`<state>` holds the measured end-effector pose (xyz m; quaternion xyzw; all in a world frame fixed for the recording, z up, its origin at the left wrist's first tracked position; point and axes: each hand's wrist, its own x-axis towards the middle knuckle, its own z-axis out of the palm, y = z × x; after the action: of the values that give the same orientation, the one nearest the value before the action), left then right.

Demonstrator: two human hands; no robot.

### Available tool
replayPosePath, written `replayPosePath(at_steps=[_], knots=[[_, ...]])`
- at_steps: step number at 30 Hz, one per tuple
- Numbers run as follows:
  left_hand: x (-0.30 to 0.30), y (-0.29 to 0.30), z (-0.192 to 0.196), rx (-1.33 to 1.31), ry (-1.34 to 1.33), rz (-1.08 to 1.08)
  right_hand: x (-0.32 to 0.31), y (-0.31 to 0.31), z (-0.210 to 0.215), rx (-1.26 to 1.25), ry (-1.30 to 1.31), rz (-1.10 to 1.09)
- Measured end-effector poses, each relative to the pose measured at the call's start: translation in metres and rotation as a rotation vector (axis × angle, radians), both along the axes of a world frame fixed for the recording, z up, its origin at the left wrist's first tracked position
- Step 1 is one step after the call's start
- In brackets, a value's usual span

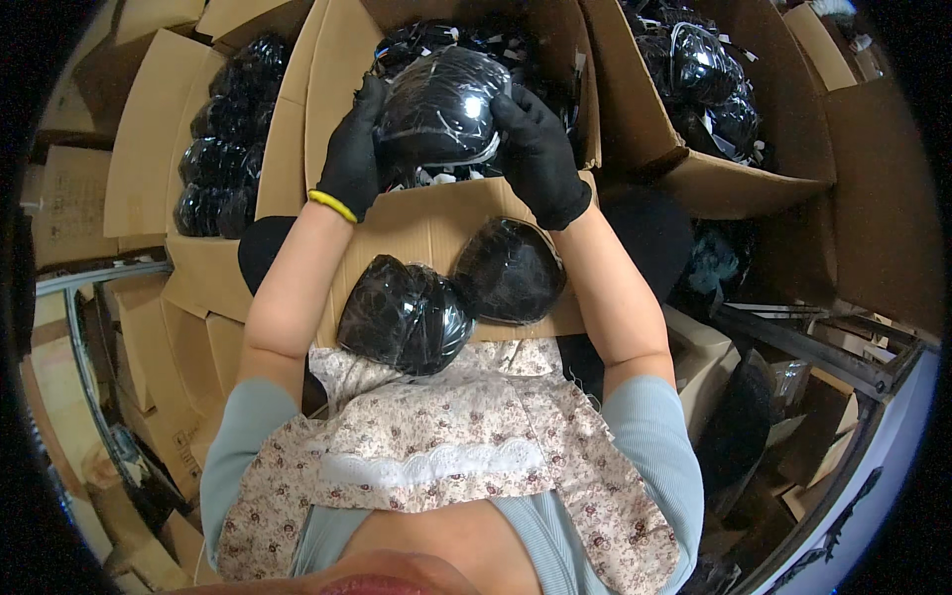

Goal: The person sorts black electronic components by hand into different cardboard boxes.

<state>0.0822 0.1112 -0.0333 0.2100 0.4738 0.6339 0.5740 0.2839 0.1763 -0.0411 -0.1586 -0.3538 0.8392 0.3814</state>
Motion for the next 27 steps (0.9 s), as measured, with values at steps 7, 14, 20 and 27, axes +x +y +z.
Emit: replayPosePath(at_steps=[7,14,20,27], knots=[[0.000,-0.010,0.033,0.201,0.613,-0.243,0.005,0.004,-0.019,-0.034,0.090,-0.034],[-0.009,-0.022,0.024,0.441,0.962,-0.089,-0.004,0.003,-0.007,0.207,-0.119,-0.137],[0.008,-0.034,0.015,0.451,1.012,0.060,-0.002,-0.001,0.003,0.606,-0.350,-0.313],[0.009,-0.034,0.021,0.698,1.357,0.098,-0.011,-0.016,0.019,0.078,0.170,0.201]])
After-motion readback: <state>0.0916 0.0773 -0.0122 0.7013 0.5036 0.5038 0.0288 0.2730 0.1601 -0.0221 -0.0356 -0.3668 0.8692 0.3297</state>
